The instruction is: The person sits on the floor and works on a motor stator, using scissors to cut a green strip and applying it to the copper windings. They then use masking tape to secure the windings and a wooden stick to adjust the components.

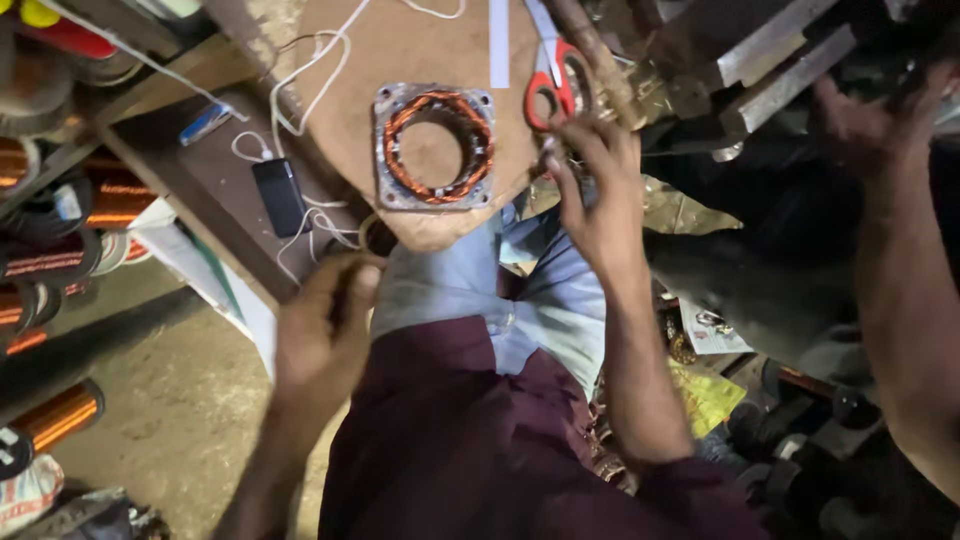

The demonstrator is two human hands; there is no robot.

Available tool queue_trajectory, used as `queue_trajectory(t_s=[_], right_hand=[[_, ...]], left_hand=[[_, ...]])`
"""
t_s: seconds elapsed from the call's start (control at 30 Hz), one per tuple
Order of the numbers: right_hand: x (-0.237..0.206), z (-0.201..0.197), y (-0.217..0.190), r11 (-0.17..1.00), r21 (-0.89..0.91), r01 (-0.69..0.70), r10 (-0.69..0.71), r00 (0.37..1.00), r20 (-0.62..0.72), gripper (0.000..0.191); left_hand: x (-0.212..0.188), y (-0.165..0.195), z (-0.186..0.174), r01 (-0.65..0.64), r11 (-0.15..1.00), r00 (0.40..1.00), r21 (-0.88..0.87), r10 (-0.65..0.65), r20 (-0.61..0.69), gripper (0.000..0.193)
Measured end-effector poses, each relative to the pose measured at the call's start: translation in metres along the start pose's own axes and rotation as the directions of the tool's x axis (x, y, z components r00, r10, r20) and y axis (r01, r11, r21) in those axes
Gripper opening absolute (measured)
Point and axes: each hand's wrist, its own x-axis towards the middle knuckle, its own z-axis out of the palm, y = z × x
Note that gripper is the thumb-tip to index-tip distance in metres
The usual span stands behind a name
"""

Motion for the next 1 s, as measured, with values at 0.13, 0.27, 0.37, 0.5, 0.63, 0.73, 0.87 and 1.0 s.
queue_trajectory(t_s=[0.13,0.27,0.37,0.5,0.63,0.73,0.87,1.0], right_hand=[[0.011,0.031,0.011,0.988,-0.152,0.038,-0.04,0.999,-0.008,0.025],[-0.019,0.028,0.008,0.997,-0.072,-0.005,0.003,1.0,-0.019,0.026],[-0.068,0.011,0.002,0.806,0.412,-0.424,0.392,0.905,0.166,0.022],[-0.124,0.009,0.012,0.621,0.58,-0.527,0.515,0.832,0.205,0.023],[-0.178,0.032,0.018,0.417,0.561,-0.715,0.601,0.68,0.42,0.037],[-0.197,0.049,0.014,0.427,0.545,-0.721,0.619,0.673,0.405,0.04],[-0.213,0.071,-0.026,0.554,0.52,-0.65,0.498,0.759,0.419,0.039],[-0.191,0.101,-0.082,0.767,0.459,-0.449,-0.037,0.682,0.73,0.059]], left_hand=[[-0.012,-0.002,-0.053,0.014,0.946,0.995,0.323,0.019,-0.099,0.017],[-0.012,-0.031,-0.092,-0.221,0.89,0.961,0.399,0.269,-0.069,0.025],[-0.007,-0.055,-0.108,-0.278,0.835,0.943,0.475,0.331,-0.03,0.033],[0.009,-0.075,-0.125,-0.361,0.737,0.886,0.572,0.463,-0.037,0.022],[0.01,-0.089,-0.152,-0.374,0.516,0.832,0.771,0.554,0.033,0.017],[0.016,-0.092,-0.164,-0.355,0.517,0.809,0.779,0.587,-0.021,0.014],[0.001,-0.083,-0.168,-0.341,0.678,0.824,0.651,0.548,-0.139,0.018],[-0.003,-0.068,-0.168,-0.347,0.733,0.814,0.585,0.545,-0.2,0.013]])
